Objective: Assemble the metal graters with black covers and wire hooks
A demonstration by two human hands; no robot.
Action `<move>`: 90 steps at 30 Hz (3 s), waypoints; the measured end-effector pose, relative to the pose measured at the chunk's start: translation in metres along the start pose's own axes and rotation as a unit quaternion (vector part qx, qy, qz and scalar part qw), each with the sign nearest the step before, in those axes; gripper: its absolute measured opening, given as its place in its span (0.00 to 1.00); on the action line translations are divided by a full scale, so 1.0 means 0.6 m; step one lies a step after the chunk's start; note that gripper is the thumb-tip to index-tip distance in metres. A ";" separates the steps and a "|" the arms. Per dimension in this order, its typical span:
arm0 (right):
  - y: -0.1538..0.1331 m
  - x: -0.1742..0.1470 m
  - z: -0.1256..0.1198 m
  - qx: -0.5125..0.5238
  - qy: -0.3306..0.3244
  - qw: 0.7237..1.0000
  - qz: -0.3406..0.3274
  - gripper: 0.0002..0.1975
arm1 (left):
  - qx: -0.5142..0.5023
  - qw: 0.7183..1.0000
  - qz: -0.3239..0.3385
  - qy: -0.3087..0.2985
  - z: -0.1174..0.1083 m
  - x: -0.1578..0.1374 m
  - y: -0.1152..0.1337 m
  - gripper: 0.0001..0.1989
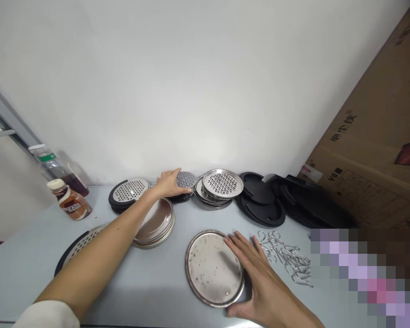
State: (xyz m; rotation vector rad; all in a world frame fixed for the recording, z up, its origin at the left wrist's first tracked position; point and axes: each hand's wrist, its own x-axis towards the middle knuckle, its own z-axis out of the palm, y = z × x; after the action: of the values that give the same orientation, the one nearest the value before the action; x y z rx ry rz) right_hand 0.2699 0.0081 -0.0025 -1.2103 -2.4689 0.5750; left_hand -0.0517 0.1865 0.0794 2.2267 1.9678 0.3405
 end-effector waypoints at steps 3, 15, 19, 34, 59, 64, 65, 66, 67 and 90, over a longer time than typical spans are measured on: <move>0.000 0.000 -0.002 0.003 0.002 1.000 -0.002 0.60 | 0.002 1.000 -0.005 0.002 -0.004 -0.002 0.004 0.56; -0.005 0.001 -0.006 0.017 0.001 1.000 -0.001 0.61 | 0.007 0.996 0.064 0.067 -0.055 -0.061 0.027 0.53; -0.006 0.001 -0.008 0.023 0.004 1.000 0.001 0.62 | -0.035 0.987 0.142 0.071 -0.053 -0.163 0.065 0.51; -0.009 0.004 -0.013 0.029 0.001 1.000 -0.009 0.62 | -0.137 0.961 0.202 -0.130 0.107 -0.278 0.122 0.50; -0.011 0.006 -0.010 0.027 -0.001 1.000 -0.009 0.62 | -0.188 0.952 0.213 -0.115 0.119 -0.288 0.123 0.44; -0.007 0.004 -0.006 0.020 0.003 1.000 -0.014 0.62 | -0.224 0.953 0.171 -0.112 0.102 -0.290 0.111 0.53; -0.005 0.004 -0.005 0.017 0.003 1.000 -0.016 0.61 | -0.227 0.956 0.154 -0.101 0.098 -0.294 0.106 0.54; -0.004 0.004 -0.004 0.014 0.002 1.000 -0.018 0.60 | -0.227 0.960 0.141 -0.087 0.095 -0.301 0.100 0.54; -0.002 0.003 -0.003 0.010 0.000 1.000 -0.021 0.59 | -0.224 0.963 0.132 -0.072 0.093 -0.310 0.094 0.53; -0.001 0.005 -0.004 -0.021 -0.024 0.999 -0.031 0.52 | -0.176 0.976 0.124 -0.017 0.128 -0.370 0.073 0.36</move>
State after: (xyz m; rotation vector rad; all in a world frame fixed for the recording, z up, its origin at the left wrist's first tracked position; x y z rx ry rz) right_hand 0.2688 0.0104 0.0002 -1.1432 -2.5604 0.5451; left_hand -0.0146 -0.0360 0.0015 2.2207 1.4723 0.6231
